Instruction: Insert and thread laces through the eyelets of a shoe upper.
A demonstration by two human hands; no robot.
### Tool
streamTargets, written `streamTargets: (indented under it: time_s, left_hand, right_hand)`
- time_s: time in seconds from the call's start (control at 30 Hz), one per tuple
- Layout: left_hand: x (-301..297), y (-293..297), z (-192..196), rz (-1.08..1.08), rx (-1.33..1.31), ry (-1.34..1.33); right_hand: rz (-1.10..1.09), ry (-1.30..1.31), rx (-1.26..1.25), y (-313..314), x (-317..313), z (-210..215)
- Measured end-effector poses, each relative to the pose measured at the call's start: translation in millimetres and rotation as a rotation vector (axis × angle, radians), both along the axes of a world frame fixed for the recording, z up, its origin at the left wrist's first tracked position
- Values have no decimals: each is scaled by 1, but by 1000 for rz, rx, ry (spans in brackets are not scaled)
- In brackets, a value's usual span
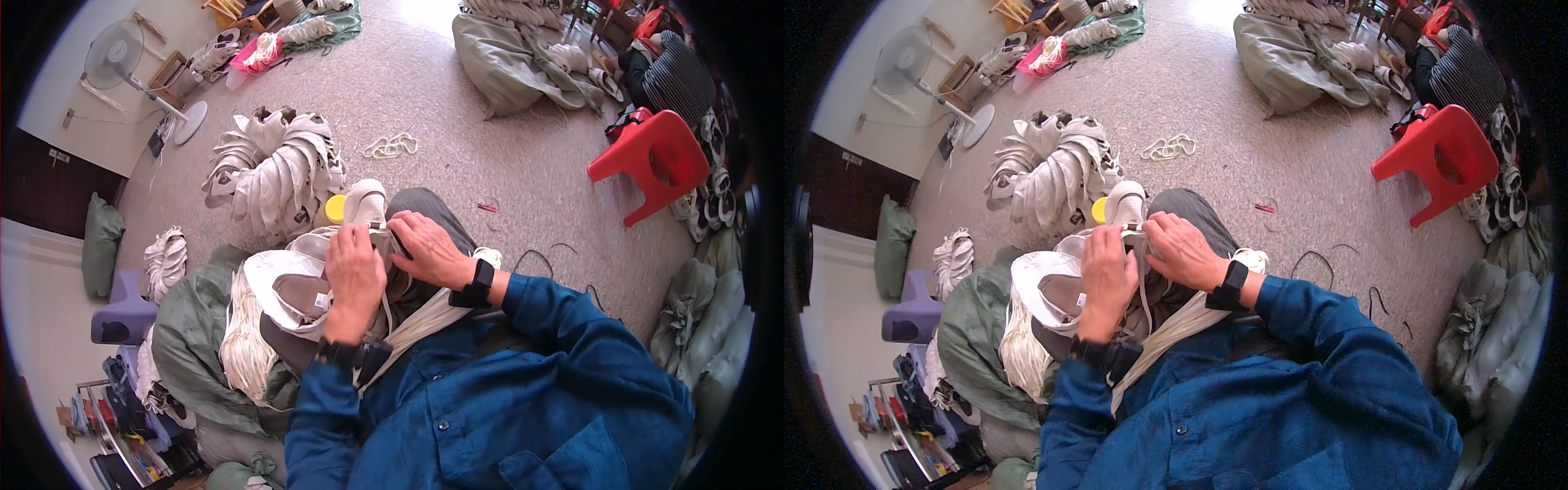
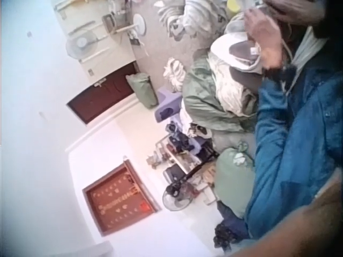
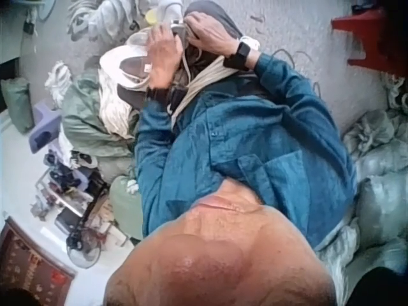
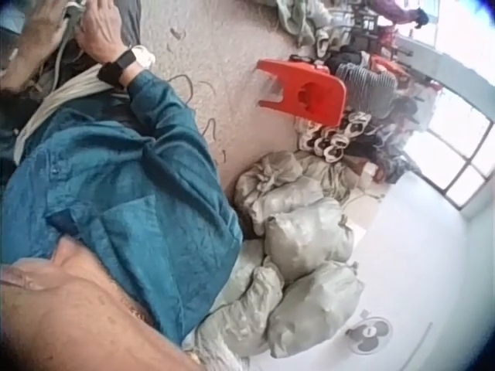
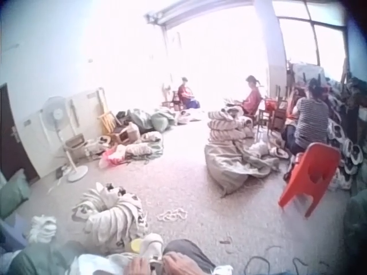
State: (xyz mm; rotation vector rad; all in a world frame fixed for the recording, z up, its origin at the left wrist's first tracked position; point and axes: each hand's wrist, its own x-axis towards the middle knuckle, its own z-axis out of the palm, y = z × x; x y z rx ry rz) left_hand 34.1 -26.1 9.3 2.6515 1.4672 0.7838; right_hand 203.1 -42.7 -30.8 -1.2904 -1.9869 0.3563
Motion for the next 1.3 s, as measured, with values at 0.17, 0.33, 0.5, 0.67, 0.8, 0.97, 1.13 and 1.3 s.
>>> streamTargets:
  time_s: [0.17, 0.33, 0.5, 0.67, 0.8, 0.97, 1.13, 1.3]
  left_hand:
    - [3, 25, -31, 41, -13, -7]
    - [-8, 15, -26, -26, -105, -141]
    - [-11, -7, 5, -40, -166, -235]
    - [-25, -11, 21, 17, -239, -303]
    - [-32, -6, 12, 56, -272, -319]
    - [-41, 1, 13, 80, -322, -285]
    - [-42, 0, 9, 73, -339, -311]
    - [-37, 15, -14, 43, -235, -218]
  right_hand:
    - [45, -25, -40, -1, 3, 1]
    - [43, -15, -28, 14, 1, 1]
    - [66, 12, 56, 35, -16, -5]
    - [-194, 674, -227, 53, 11, -11]
    - [-228, 1081, -561, 42, 51, -6]
    - [-429, 1349, -485, 34, 103, -21]
    - [-435, 1527, -486, 28, 141, -27]
    - [-430, 1491, -534, 20, 151, -25]
